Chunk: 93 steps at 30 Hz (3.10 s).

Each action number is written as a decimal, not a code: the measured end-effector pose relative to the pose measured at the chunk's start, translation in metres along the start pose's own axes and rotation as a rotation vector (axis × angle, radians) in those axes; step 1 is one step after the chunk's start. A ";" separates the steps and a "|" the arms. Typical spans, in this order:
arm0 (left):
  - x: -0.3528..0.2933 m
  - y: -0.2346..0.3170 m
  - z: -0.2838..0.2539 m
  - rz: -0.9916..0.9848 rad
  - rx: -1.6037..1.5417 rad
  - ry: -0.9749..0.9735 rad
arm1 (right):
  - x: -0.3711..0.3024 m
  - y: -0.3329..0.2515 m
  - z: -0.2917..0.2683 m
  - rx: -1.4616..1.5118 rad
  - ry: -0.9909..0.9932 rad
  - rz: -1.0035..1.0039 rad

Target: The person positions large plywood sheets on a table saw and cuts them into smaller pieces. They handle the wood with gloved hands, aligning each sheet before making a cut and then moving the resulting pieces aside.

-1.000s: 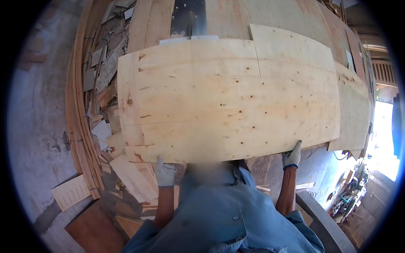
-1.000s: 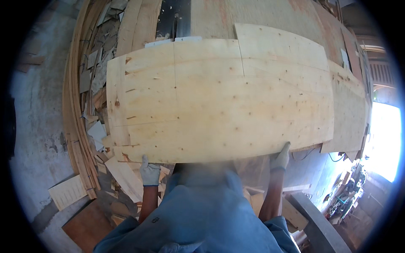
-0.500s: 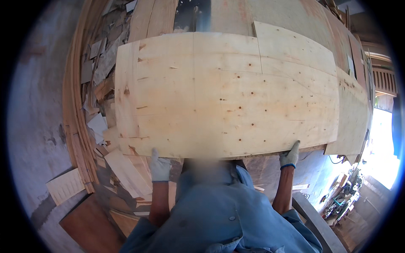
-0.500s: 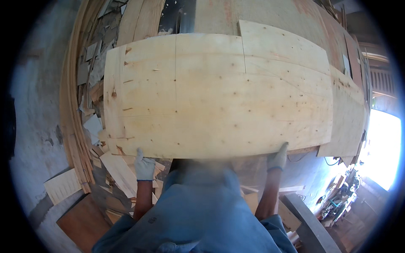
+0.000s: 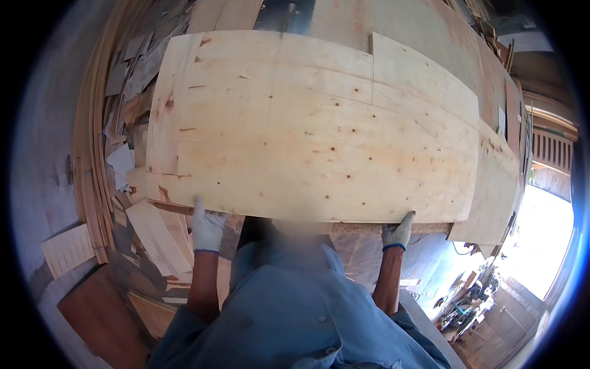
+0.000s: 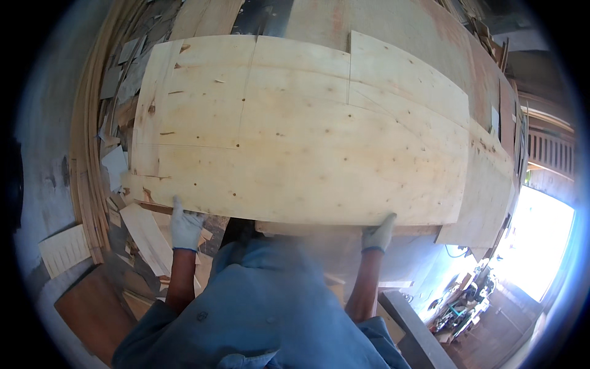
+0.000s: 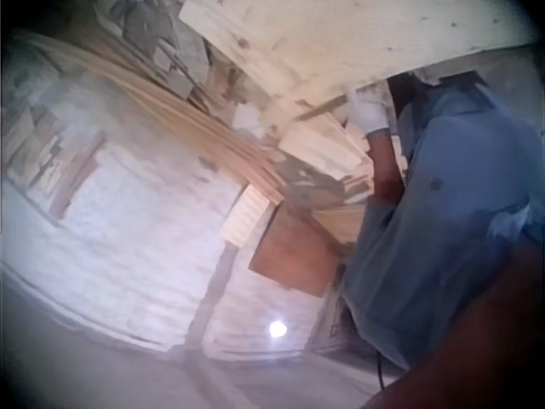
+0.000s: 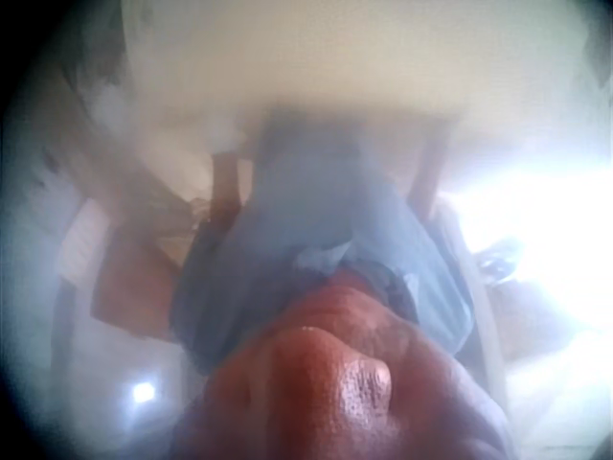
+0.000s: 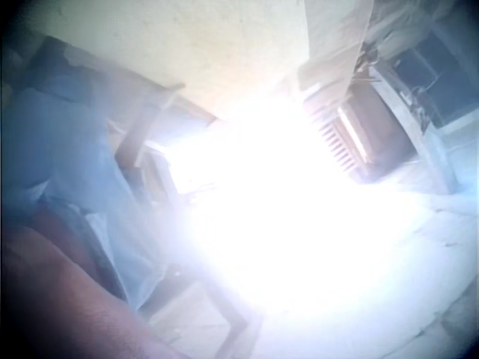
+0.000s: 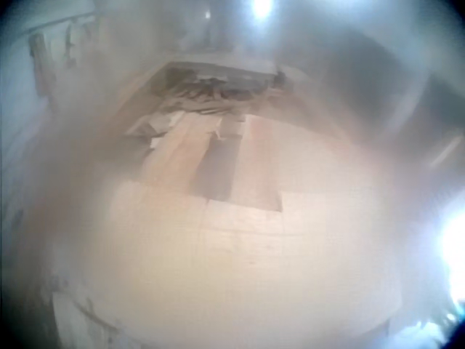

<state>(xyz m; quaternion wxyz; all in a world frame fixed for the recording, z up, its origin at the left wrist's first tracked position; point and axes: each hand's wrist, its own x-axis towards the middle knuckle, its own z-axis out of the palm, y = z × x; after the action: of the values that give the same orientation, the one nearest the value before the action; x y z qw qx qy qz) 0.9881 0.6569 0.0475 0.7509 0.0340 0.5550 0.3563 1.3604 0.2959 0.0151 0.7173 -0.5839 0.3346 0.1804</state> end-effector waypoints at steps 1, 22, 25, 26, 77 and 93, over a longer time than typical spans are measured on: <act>-0.019 -0.013 0.017 -0.052 0.011 -0.029 | -0.002 -0.002 0.003 0.018 -0.032 -0.009; -0.014 -0.172 0.007 -0.197 0.368 -0.129 | 0.002 -0.006 -0.010 -0.045 -0.118 0.142; -0.009 -0.173 0.008 -0.160 0.363 -0.125 | 0.002 -0.004 -0.008 -0.120 -0.186 0.075; -0.007 -0.174 0.011 -0.154 0.355 -0.120 | 0.013 0.001 -0.023 -0.235 -0.219 -0.018; -0.042 -0.128 0.073 -0.093 0.699 -0.188 | 0.000 -0.008 0.019 -0.017 -0.171 0.180; -0.037 -0.124 0.075 -0.083 0.753 -0.142 | 0.011 -0.007 0.018 -0.059 -0.134 0.167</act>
<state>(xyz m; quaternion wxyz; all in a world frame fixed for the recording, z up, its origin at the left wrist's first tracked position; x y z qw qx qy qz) 1.1089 0.5696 0.0506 0.7363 0.3094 0.5944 0.0936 1.3775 0.3098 0.0144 0.7030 -0.5616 0.3280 0.2879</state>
